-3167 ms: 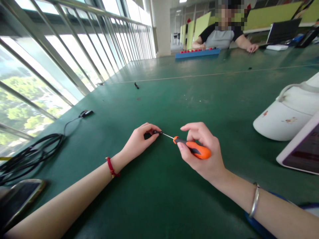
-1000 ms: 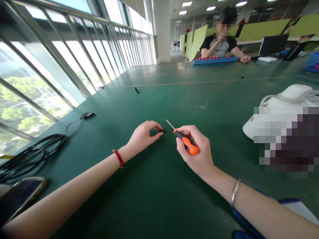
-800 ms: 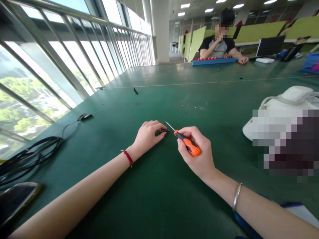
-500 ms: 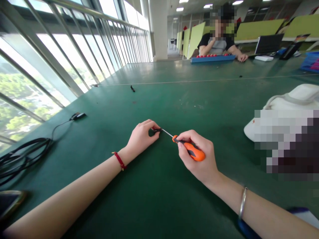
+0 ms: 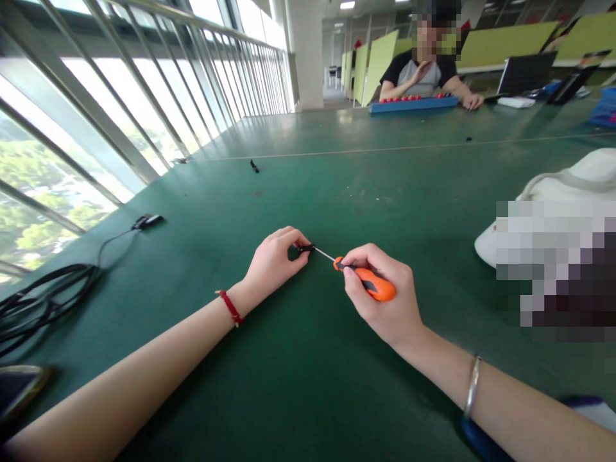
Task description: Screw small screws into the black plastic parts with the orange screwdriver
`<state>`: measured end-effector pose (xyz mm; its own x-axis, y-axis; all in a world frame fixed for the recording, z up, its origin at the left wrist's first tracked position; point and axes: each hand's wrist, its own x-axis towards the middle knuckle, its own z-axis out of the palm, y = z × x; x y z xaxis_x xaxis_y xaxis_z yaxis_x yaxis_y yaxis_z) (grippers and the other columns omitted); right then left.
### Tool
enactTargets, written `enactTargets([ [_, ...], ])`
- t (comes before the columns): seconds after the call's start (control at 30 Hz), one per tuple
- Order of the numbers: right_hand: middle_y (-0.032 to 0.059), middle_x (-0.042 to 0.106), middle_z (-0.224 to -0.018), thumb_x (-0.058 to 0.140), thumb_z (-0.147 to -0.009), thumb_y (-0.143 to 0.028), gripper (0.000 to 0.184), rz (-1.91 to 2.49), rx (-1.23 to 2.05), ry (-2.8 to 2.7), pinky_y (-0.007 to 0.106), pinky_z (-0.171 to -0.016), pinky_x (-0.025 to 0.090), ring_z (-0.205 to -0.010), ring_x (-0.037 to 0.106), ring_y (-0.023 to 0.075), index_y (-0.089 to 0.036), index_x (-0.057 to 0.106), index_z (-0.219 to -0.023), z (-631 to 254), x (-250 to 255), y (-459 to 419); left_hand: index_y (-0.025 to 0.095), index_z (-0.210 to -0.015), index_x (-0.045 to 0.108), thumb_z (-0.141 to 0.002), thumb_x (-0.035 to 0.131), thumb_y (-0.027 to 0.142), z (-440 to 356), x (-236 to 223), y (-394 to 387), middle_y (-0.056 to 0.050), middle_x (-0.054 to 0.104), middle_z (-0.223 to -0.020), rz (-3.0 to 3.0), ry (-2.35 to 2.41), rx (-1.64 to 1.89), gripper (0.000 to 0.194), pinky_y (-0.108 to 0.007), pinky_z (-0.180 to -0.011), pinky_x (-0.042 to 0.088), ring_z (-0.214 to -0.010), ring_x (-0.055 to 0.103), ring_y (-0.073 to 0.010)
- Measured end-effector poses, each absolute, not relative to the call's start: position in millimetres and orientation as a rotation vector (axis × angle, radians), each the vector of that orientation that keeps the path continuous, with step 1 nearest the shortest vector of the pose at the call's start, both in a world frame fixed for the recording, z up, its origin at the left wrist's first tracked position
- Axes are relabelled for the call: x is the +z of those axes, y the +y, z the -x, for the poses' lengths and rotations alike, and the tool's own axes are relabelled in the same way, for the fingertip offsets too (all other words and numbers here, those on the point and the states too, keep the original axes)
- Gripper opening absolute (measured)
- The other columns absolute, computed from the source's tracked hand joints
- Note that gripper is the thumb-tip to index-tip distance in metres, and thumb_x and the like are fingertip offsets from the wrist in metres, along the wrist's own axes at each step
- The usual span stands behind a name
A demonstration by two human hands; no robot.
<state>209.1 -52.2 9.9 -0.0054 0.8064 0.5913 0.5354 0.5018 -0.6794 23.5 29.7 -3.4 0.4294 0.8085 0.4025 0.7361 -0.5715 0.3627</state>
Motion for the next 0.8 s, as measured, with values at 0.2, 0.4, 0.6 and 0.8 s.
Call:
enactTargets([
  [0.2,-0.0007,0.063,-0.067,0.055,-0.081,-0.020,0.005,1.156,0.325,-1.688,0.023,-0.048,0.042,-0.055,0.057,0.0106,-0.020,0.058,-0.078,-209.2,9.8,-51.8,0.019,-0.081,0.061,-0.075,0.055,0.015,-23.8,-0.5,29.5,-0.002,0.062,-0.088,-2.515,1.351,0.817,0.009,-0.029,-0.071,0.048,-0.082,0.058,-0.0171],
  [0.4,0.0012,0.062,-0.078,0.060,-0.076,-0.017,0.011,1.144,0.239,-1.611,0.026,-0.054,0.048,-0.064,0.060,0.0131,-0.023,0.056,-0.085,-207.5,9.3,-50.7,0.019,-0.081,0.061,-0.078,0.055,0.018,-23.6,0.9,29.2,-0.002,0.062,-0.087,-2.510,1.326,0.812,0.007,-0.029,-0.071,0.048,-0.082,0.058,-0.0169],
  [0.6,-0.0025,0.052,-0.062,0.059,-0.077,-0.019,0.018,1.125,0.292,-1.599,0.028,-0.050,0.045,-0.053,0.052,0.0123,-0.024,0.053,-0.094,-208.3,9.5,-50.8,0.019,-0.084,0.063,-0.080,0.055,0.020,-23.2,0.0,28.9,-0.002,0.065,-0.089,-2.550,1.319,0.794,0.009,-0.030,-0.073,0.047,-0.083,0.059,-0.0174],
  [0.8,0.0010,0.058,-0.077,0.062,-0.076,-0.020,0.013,1.144,0.228,-1.588,0.026,-0.053,0.047,-0.063,0.058,0.0124,-0.023,0.056,-0.087,-207.4,8.8,-52.6,0.020,-0.085,0.065,-0.081,0.056,0.021,-24.2,0.7,27.7,-0.001,0.066,-0.087,-2.546,1.339,0.802,0.010,-0.031,-0.075,0.047,-0.083,0.060,-0.0173],
])
